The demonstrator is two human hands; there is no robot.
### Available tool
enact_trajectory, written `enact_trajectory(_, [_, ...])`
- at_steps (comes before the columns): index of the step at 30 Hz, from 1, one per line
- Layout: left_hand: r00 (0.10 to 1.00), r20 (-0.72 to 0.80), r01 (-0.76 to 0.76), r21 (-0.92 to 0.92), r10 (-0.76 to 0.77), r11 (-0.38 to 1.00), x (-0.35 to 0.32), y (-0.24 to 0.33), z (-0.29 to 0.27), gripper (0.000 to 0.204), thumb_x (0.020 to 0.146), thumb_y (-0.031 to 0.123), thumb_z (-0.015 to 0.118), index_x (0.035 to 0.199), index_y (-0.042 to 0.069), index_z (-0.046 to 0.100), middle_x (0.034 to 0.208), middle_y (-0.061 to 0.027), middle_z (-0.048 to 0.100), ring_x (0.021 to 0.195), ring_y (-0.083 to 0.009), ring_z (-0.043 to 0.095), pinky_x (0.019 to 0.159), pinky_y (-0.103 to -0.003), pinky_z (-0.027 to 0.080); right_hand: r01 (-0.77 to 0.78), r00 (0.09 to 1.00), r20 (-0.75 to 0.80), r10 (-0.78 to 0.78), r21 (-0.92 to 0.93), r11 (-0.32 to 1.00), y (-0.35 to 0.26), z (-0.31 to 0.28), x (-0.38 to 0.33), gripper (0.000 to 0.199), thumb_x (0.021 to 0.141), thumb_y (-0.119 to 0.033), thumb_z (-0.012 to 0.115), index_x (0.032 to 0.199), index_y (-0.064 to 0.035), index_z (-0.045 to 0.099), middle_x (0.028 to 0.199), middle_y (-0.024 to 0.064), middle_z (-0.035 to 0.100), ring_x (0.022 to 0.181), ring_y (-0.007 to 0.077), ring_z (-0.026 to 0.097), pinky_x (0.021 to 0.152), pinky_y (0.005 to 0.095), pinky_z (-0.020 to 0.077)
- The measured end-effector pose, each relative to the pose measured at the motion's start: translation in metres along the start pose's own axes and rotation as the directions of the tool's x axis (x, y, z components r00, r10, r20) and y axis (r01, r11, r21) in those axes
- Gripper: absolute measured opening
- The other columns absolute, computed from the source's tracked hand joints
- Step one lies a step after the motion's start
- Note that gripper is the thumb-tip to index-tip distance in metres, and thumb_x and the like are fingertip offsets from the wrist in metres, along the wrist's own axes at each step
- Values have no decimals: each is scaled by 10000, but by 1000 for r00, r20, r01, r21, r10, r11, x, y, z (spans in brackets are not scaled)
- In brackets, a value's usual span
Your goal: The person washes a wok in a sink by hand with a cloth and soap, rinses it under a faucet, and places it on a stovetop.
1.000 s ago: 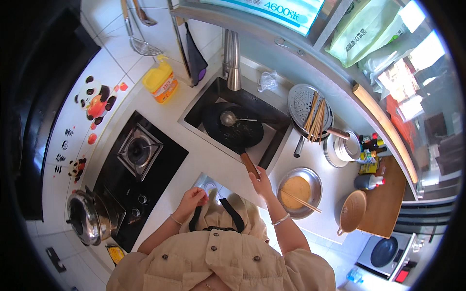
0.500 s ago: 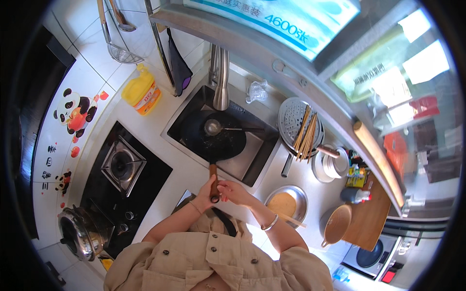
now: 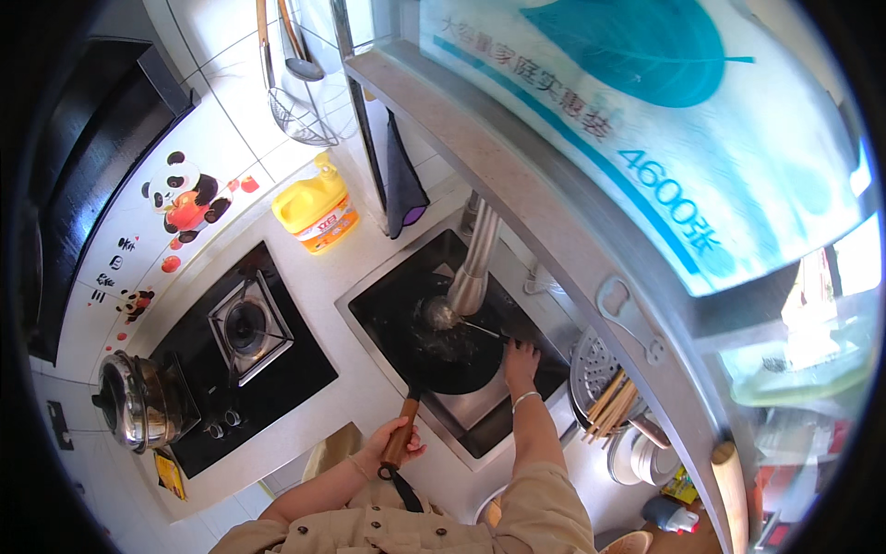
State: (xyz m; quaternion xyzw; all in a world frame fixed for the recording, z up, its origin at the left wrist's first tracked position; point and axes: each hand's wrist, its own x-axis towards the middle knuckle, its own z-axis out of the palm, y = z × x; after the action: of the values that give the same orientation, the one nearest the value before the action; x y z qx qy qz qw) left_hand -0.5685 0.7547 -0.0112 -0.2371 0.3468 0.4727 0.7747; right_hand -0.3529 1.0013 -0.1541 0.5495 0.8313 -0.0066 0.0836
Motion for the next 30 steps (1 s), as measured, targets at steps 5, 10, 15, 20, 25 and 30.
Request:
enact_trajectory(5, [1000,7,-14,126,14,992,16,-3,-12,160,852,131,544,747,29,481,597,-85,505,536,-158,502,834,-348,500,-84,960,270,77,13,996,9,17,4,445,776,-111,587,1197,-87,448,1194,158,461,1072,313,515,856,423,449])
enact_trajectory(10, [999,-51,1,317,16,948,21,1,0,169,825,85,552,679,23,492,588,-83,510,532,-160,501,752,-315,524,-27,954,298,-26,172,985,11,23,-13,333,835,-176,537,1140,-56,480,1061,193,538,924,356,586,760,449,485])
enact_trajectory(15, [997,-66,-1,511,40,860,12,14,27,152,808,83,560,687,5,512,611,-94,526,567,-171,526,707,-306,528,-14,967,247,-66,312,950,-15,-23,-42,311,847,-232,521,1084,-31,520,888,196,615,842,356,609,745,440,487])
enact_trajectory(20, [996,-49,-34,529,70,848,13,22,58,170,789,116,570,665,12,518,601,-89,522,574,-205,535,600,-312,496,-137,981,189,37,552,822,-11,-64,-88,314,840,-275,541,1055,-46,548,844,200,624,828,375,600,709,449,479])
enact_trajectory(25, [996,79,-69,560,30,825,0,33,97,159,789,117,558,668,22,521,613,-83,540,573,-201,534,594,-322,492,-165,983,92,157,818,551,-11,-104,-118,310,839,-290,560,1002,-27,566,791,194,607,751,359,596,664,408,461])
enact_trajectory(30, [993,117,-90,540,31,837,-8,38,101,122,772,116,597,704,37,533,636,-76,563,584,-182,545,601,-319,493,-156,983,87,163,864,479,-9,-139,-139,290,841,-255,549,1008,-18,567,843,218,617,825,387,592,717,422,462])
